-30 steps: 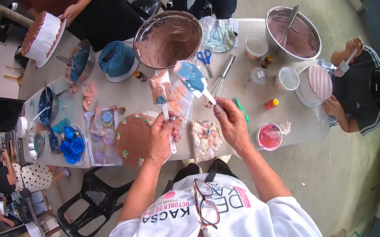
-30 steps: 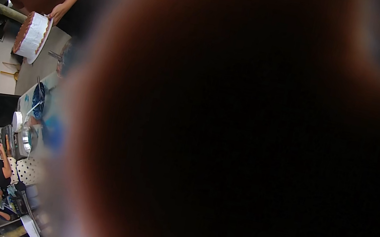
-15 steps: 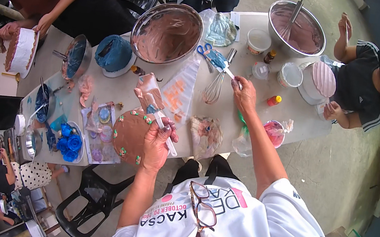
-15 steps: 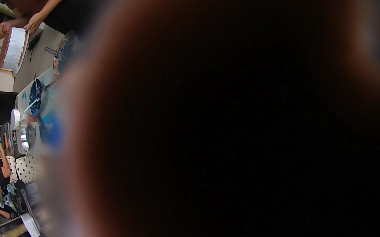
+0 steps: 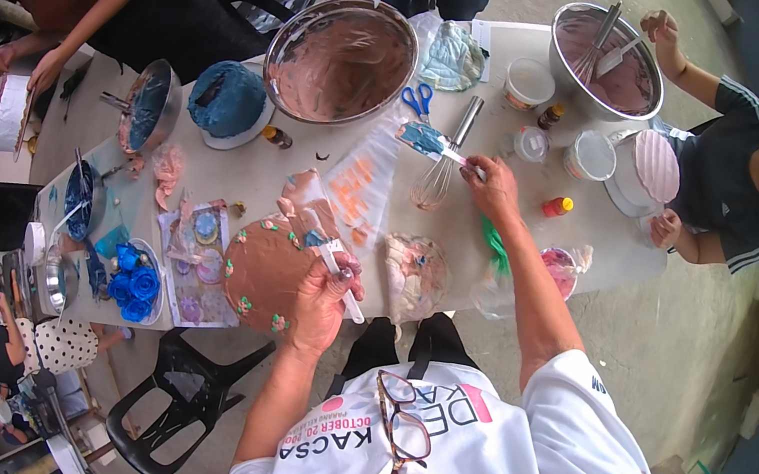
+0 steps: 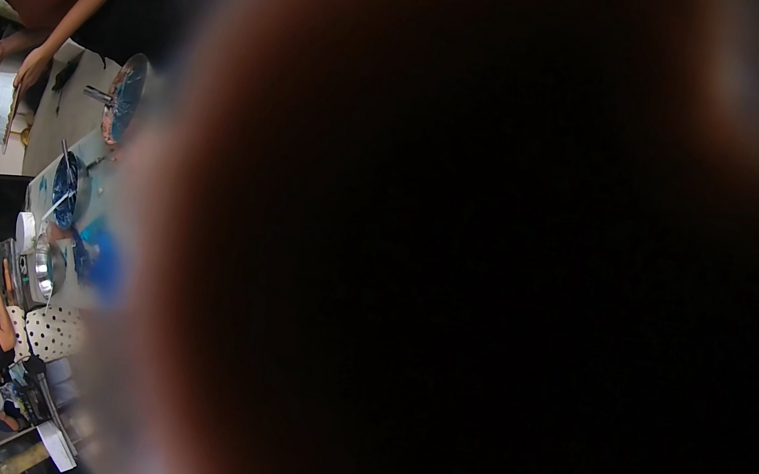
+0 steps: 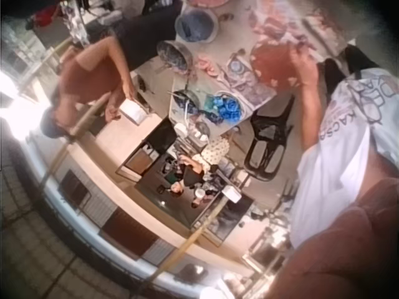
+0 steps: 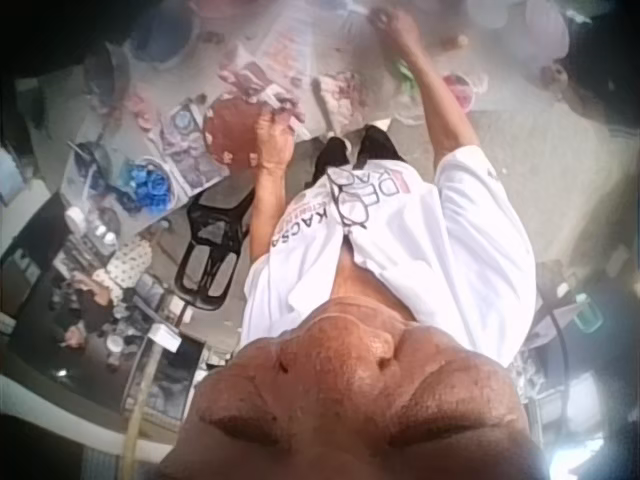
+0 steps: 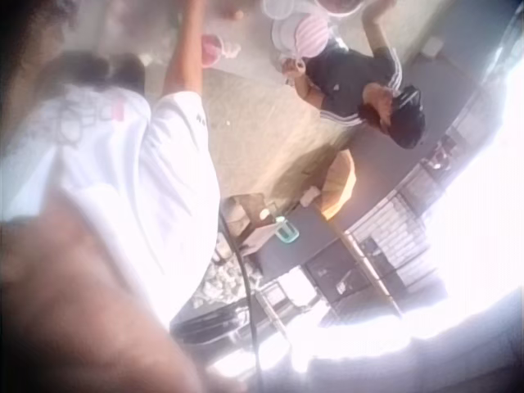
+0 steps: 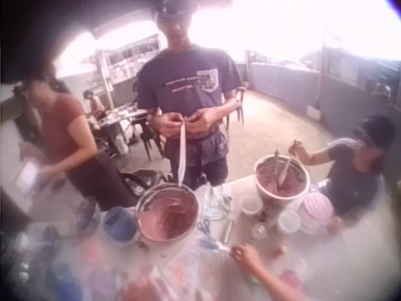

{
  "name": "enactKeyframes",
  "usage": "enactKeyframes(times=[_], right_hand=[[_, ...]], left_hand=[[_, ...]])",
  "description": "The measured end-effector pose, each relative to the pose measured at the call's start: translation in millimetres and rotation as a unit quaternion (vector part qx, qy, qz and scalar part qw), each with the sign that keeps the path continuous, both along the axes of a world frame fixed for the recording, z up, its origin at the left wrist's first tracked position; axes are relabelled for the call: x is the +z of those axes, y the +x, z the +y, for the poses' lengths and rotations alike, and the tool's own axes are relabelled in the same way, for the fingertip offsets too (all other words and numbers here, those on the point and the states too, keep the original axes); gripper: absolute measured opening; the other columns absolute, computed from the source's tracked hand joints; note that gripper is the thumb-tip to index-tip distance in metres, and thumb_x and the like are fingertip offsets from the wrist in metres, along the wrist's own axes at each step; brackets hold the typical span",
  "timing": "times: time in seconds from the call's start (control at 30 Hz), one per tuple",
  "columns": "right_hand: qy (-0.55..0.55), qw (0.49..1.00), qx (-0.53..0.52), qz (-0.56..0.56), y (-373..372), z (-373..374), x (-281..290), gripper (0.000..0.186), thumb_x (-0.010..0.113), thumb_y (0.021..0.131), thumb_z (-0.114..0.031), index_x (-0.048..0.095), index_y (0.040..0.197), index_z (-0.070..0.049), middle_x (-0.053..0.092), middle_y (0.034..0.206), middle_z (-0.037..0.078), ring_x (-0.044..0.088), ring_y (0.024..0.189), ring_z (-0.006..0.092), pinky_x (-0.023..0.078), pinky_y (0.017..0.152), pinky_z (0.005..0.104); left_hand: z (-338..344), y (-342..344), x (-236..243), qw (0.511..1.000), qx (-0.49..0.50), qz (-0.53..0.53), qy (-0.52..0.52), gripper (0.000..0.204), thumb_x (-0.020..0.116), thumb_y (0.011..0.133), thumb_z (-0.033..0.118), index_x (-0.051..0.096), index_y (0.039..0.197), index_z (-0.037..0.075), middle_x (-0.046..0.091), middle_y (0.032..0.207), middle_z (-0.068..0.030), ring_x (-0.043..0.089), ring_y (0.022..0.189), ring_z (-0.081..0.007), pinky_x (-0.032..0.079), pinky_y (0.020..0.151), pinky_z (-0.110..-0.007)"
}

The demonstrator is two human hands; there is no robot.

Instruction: The person adds food coloring to a bowl of frosting and stirs it thoroughly with a wooden spoon, while other decorated cakes and ingredients sit on the table.

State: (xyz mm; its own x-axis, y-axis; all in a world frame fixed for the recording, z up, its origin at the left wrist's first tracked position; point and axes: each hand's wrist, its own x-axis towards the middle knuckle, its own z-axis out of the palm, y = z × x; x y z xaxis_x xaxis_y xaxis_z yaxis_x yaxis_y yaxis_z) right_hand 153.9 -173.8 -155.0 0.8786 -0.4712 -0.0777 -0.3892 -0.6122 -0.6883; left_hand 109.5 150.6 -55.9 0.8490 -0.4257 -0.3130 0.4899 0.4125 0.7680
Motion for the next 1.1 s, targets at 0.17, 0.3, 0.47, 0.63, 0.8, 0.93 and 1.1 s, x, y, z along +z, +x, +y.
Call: enactKeyframes(times=[0.17, 0.3, 0.47, 0.63, 0.8, 0.93, 1.1], right_hand=[[-0.069, 0.997, 0.01, -0.027, -4, 5, -3, 0.024, 0.069, 0.083, -0.025, 0.071, 0.105, -0.015, 0.063, 0.103, 0.008, 0.056, 0.102, 0.0315, 0.044, 0.087, 0.0422], [-0.103, 0.995, 0.006, -0.003, -2, 12, 12, 0.03, 0.068, 0.083, -0.024, 0.067, 0.113, -0.018, 0.062, 0.108, 0.007, 0.051, 0.109, 0.0311, 0.038, 0.093, 0.047], [-0.137, 0.99, 0.019, -0.002, -2, 11, 13, 0.033, 0.068, 0.083, -0.025, 0.064, 0.115, -0.018, 0.061, 0.109, 0.006, 0.051, 0.108, 0.0299, 0.037, 0.09, 0.0467], [-0.194, 0.979, 0.05, -0.021, 1, 9, 14, 0.024, 0.063, 0.087, -0.021, 0.063, 0.11, -0.016, 0.062, 0.103, 0.006, 0.053, 0.103, 0.0291, 0.038, 0.086, 0.046], [-0.139, 0.987, 0.042, -0.062, 3, 0, 2, 0.015, 0.059, 0.089, -0.015, 0.062, 0.103, -0.012, 0.062, 0.098, 0.007, 0.054, 0.098, 0.0305, 0.041, 0.082, 0.0429], [-0.117, 0.982, 0.02, -0.148, -5, -5, 14, 0.013, 0.06, 0.087, -0.008, 0.06, 0.1, -0.008, 0.063, 0.095, 0.01, 0.058, 0.089, 0.033, 0.046, 0.076, 0.0414], [-0.071, 0.987, 0.038, -0.142, -21, -1, 48, 0.017, 0.059, 0.086, -0.001, 0.059, 0.102, -0.007, 0.061, 0.094, 0.013, 0.061, 0.085, 0.0344, 0.048, 0.073, 0.0421]], left_hand=[[2, -2, -14, 1.0, -0.001, 0.008, 0.011, 0.021, 0.065, 0.09, 0.007, 0.064, 0.11, 0.008, 0.062, 0.102, -0.0038, 0.058, 0.083, -0.013, 0.049, 0.074, -0.032], [-2, -2, -17, 1.0, 0.0, 0.022, 0.004, 0.021, 0.066, 0.089, 0.008, 0.064, 0.11, 0.008, 0.062, 0.102, -0.0034, 0.058, 0.083, -0.0126, 0.049, 0.075, -0.031], [-6, -1, -15, 1.0, -0.005, 0.024, 0.004, 0.02, 0.068, 0.088, 0.009, 0.065, 0.108, 0.009, 0.062, 0.101, -0.0024, 0.057, 0.084, -0.0123, 0.049, 0.075, -0.03], [-8, 3, -13, 1.0, -0.019, 0.008, 0.002, 0.021, 0.069, 0.087, 0.011, 0.066, 0.108, 0.009, 0.062, 0.102, -0.0022, 0.057, 0.084, -0.0124, 0.049, 0.075, -0.03], [-7, 2, -15, 1.0, -0.018, 0.019, 0.013, 0.022, 0.07, 0.086, 0.01, 0.066, 0.108, 0.009, 0.062, 0.102, -0.0022, 0.058, 0.085, -0.0123, 0.049, 0.076, -0.03], [-7, 4, -10, 1.0, -0.019, 0.014, 0.019, 0.023, 0.071, 0.085, 0.009, 0.066, 0.107, 0.009, 0.062, 0.102, -0.0019, 0.058, 0.087, -0.0122, 0.049, 0.076, -0.03], [-3, 8, -9, 0.999, -0.019, 0.0, 0.025, 0.022, 0.07, 0.085, 0.007, 0.066, 0.107, 0.009, 0.062, 0.104, -0.0014, 0.056, 0.09, -0.0112, 0.049, 0.077, -0.029]])
